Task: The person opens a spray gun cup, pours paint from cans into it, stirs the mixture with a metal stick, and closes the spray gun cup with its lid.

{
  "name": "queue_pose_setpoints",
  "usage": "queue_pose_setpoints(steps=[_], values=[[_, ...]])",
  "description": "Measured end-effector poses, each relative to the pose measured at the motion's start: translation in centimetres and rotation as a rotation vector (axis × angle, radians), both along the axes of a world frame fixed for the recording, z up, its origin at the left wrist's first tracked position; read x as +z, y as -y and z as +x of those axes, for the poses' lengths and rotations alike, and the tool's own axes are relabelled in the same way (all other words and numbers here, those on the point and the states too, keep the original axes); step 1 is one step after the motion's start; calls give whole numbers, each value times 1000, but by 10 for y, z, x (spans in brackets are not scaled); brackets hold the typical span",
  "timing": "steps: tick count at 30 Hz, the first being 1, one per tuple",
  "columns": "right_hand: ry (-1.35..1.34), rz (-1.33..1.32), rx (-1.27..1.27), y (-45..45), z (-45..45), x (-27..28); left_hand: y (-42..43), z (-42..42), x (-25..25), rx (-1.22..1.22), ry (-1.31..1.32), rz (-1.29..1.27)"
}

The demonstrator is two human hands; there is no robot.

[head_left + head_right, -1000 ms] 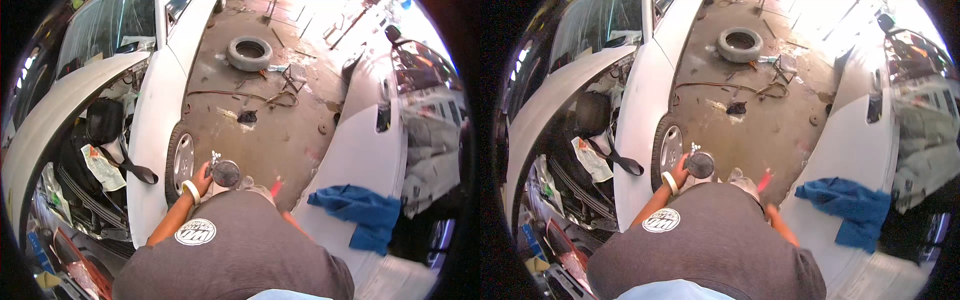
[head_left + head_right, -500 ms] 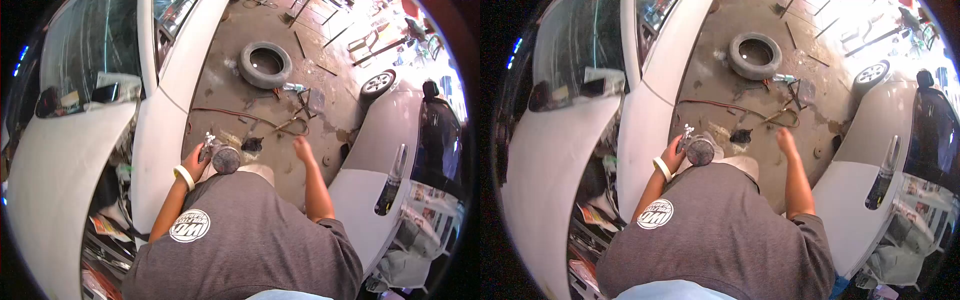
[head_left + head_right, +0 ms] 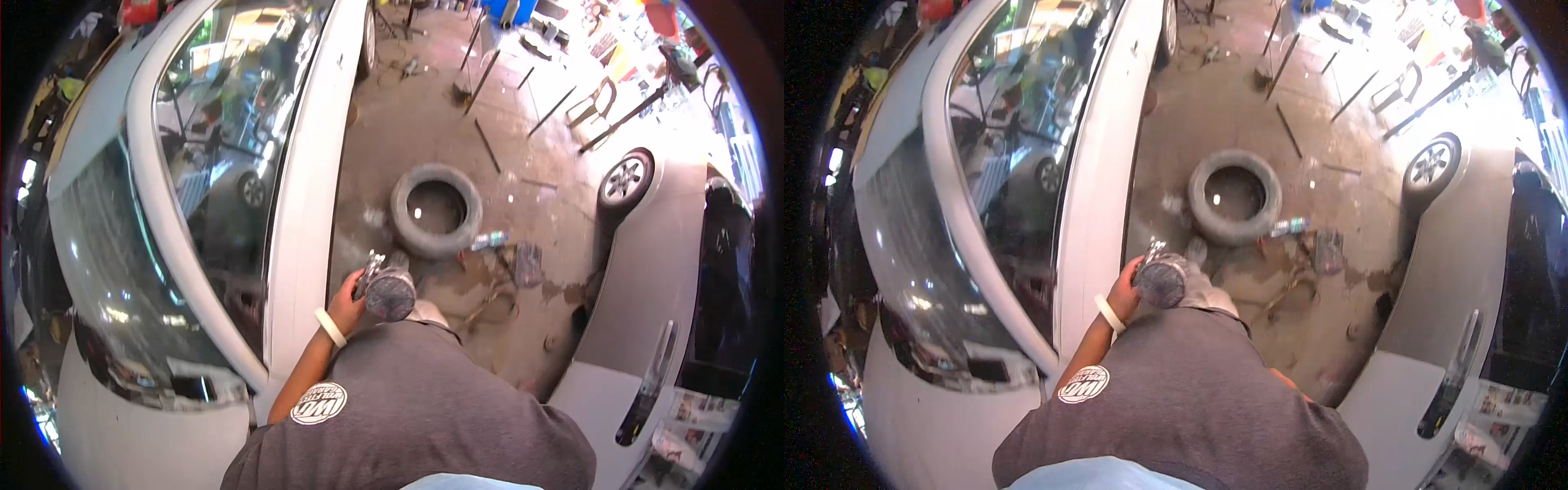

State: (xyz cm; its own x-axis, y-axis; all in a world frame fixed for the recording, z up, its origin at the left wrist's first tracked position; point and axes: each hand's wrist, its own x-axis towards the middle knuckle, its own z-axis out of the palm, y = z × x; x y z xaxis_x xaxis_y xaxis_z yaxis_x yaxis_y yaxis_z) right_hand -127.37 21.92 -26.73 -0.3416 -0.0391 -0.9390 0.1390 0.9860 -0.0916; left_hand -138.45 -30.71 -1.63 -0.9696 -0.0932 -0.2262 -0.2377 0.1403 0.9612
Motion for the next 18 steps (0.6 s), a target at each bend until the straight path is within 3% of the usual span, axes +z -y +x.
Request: queue_pose_setpoints(steps=[3, 5, 6, 7, 8, 9, 10, 11, 13, 15, 18], values=[[-157, -67, 274, 20, -167, -43, 23, -107, 2, 41, 12, -33], [-414, -114, 436, 44, -288, -67, 46, -171, 13, 53, 8, -2], [-674, -335, -349, 114, -353, 49, 53, -202, 17, 78, 27, 71], [-766, -467, -292, 139, -420, 50, 61, -235, 20, 101, 47, 148], [-762, -533, -398, 192, -475, 141, 70, -266, 20, 121, 69, 226], [-901, -639, -328, 229, -527, 180, 81, -297, 17, 101, 89, 225], [-914, -807, -398, 266, -564, 233, 87, -319, 17, 120, 104, 256], [-927, -863, -370, 292, -605, 244, 94, -346, 11, 135, 119, 288], [-891, -953, -346, 349, -663, 334, 104, -411, 19, 152, 192, 392], [-918, -1030, -209, 393, -723, 373, 120, -480, -1, 128, 186, 450], [-1092, -1015, 47, 439, -812, 383, 142, -589, -25, 96, 199, 473]])
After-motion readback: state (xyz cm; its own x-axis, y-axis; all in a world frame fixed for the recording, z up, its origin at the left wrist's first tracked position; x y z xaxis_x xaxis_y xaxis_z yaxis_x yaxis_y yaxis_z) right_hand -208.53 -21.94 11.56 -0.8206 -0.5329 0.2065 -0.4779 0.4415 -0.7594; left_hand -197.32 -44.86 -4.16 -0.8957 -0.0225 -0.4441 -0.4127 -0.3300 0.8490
